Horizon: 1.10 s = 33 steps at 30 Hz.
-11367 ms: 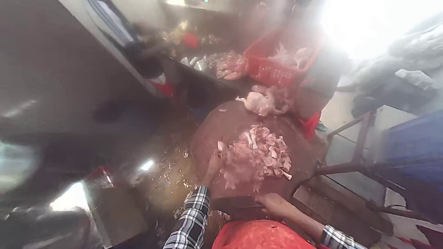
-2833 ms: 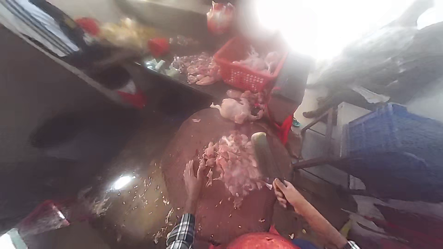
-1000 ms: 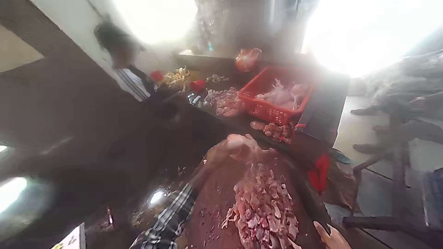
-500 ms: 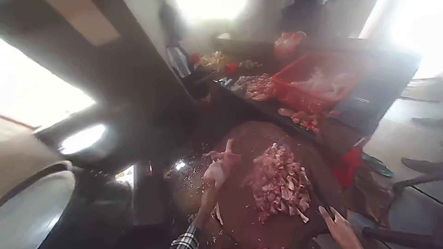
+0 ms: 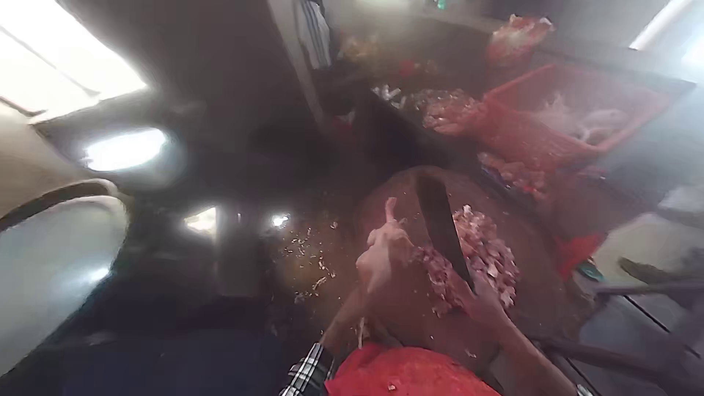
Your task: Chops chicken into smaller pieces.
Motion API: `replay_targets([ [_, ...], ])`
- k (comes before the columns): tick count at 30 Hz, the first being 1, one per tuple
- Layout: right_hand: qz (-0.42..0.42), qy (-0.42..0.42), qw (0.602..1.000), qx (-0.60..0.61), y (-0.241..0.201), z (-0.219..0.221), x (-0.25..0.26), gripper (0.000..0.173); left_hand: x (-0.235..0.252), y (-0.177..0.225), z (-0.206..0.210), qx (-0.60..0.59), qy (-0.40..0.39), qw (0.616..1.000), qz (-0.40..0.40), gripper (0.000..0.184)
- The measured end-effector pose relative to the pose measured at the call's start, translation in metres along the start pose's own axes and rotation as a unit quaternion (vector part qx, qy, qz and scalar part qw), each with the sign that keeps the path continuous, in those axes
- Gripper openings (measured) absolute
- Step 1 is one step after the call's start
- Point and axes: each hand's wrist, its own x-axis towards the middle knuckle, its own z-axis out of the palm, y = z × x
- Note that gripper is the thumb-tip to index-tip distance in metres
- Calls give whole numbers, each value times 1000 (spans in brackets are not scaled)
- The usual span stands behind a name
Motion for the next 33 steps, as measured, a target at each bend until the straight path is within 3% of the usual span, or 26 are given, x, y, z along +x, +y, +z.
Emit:
replay_targets([
  [3,-182,-13,977,112,-67,8,13,41,-14,-19,-3,-1,10,1000,-29,29],
  [5,-232,-6,954,191,-88,33,17,37,-19,-27,-3,-15,21,999,-34,25],
  [8,-173,44,977,118,-56,92,15,40,-17,-30,-1,-44,13,999,-21,19],
  [10,-54,-51,997,-7,23,119,19,39,-20,-33,-4,-88,10,996,-6,18],
  [12,123,-197,965,-118,90,124,29,46,-28,-38,-11,-154,8,988,-17,23],
  [14,221,-270,926,-145,93,117,35,59,-43,-47,-27,-201,11,979,-40,31],
  [17,218,-232,946,-65,57,108,27,56,-71,-63,-46,-267,-27,962,-57,26],
  [20,166,-209,963,-15,63,124,24,50,-83,-65,-55,-300,-41,951,-70,19],
  [25,237,-314,909,-137,123,112,19,63,-92,-42,-60,-259,-16,961,-100,25],
  [29,218,-216,940,-152,122,74,22,64,-93,0,-28,-340,-22,938,-56,20],
  [31,201,-151,959,-135,98,63,32,64,-82,21,-3,-400,-7,917,-13,29],
  [33,150,-102,979,-95,52,43,44,64,-62,34,15,-422,33,906,-20,40],
])
